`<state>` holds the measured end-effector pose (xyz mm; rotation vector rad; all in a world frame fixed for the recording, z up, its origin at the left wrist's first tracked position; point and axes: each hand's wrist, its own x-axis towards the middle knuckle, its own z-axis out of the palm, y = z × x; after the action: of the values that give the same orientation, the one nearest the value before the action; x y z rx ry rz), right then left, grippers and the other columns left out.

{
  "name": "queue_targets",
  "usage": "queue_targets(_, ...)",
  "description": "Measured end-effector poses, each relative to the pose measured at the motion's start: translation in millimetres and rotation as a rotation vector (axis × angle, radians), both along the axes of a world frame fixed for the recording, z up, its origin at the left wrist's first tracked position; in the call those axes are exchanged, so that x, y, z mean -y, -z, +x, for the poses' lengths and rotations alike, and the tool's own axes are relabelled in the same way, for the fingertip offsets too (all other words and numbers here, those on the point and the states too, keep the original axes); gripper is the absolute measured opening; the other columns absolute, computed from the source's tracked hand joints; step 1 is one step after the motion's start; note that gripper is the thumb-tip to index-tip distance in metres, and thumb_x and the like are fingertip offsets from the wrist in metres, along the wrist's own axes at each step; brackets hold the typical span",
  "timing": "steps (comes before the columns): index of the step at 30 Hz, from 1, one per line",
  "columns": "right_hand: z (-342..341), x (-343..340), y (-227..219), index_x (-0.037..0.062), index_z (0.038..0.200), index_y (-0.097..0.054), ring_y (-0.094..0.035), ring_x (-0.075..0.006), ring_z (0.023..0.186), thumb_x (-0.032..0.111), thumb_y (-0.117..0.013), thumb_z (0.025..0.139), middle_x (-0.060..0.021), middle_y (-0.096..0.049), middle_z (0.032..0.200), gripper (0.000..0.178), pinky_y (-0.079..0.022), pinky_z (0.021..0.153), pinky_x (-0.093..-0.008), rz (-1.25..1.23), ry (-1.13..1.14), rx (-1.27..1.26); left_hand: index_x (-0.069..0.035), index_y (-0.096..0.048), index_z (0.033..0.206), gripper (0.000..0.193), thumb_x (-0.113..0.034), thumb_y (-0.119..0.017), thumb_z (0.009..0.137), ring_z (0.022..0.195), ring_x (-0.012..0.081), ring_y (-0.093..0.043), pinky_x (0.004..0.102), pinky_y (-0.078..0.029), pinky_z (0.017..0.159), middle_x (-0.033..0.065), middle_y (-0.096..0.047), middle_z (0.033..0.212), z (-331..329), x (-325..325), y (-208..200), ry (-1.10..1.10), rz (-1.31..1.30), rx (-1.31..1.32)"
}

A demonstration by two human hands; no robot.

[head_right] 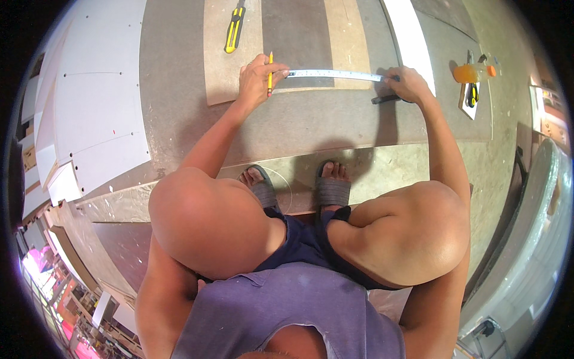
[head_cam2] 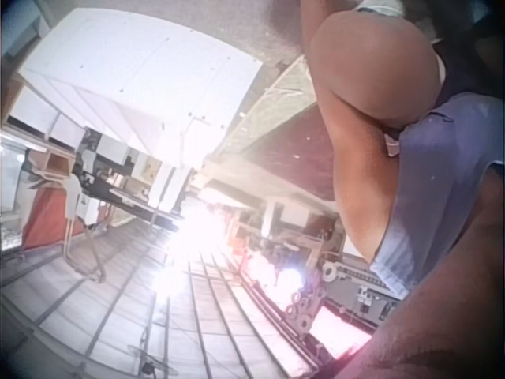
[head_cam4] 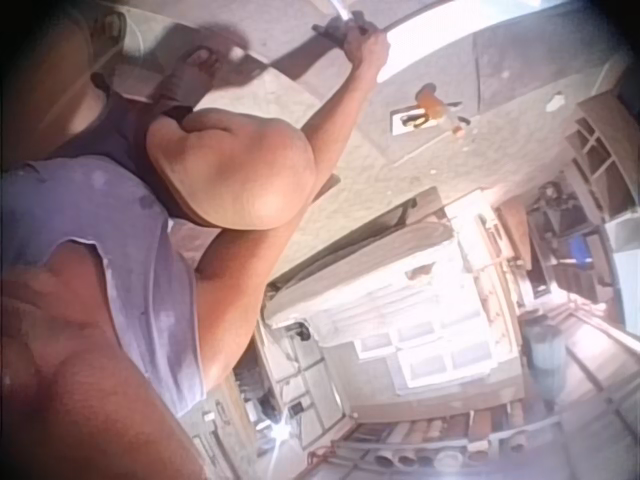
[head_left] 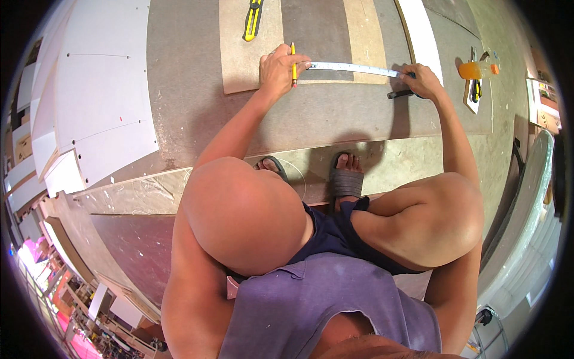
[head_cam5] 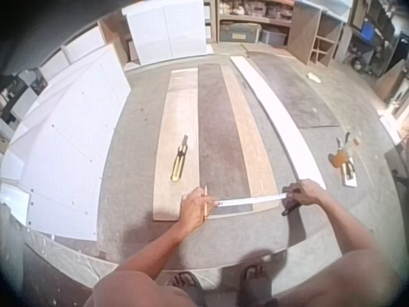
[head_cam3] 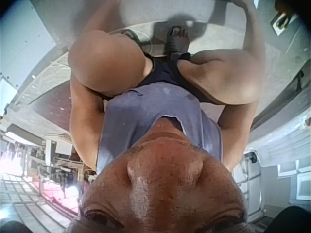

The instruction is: The person measures and marks a white wooden panel using a tape measure and pencil, then cuts it with a utility knife. They subsequently fit the cut panel into a partially assembled white shelving unit.

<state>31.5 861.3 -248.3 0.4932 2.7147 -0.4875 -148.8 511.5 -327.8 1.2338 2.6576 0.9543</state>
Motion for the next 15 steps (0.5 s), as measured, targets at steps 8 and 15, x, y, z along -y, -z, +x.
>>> queue_targets(8, 0, -6, 4, 0.0051, 0.109, -0.075, -0.070, -0.0338, 0.094, 0.026, -0.068, 0.091, -0.0170, -0.074, 0.100, 0.028, -0.053, 0.087, -0.0430, 0.032, 0.028, 0.074, -0.026, -0.080, 0.102, 0.020, -0.041, -0.073, 0.090, 0.088, 0.0178, -0.057, 0.0393, -0.036, 0.084, 0.0005, -0.052, 0.086, 1, -1, -3, -0.029, -0.079, 0.078)
queue_targets(15, -1, 5, -4, 0.0082, 0.108, -0.076, -0.069, -0.0347, 0.096, 0.027, -0.067, 0.092, -0.0158, -0.074, 0.103, 0.026, -0.054, 0.086, -0.0436, 0.044, 0.082, 0.111, -0.027, -0.080, 0.101, 0.019, -0.040, -0.074, 0.089, 0.088, 0.0196, -0.057, 0.0389, -0.036, 0.082, 0.0011, -0.055, 0.087, 2, 0, -2, -0.027, -0.053, 0.049)
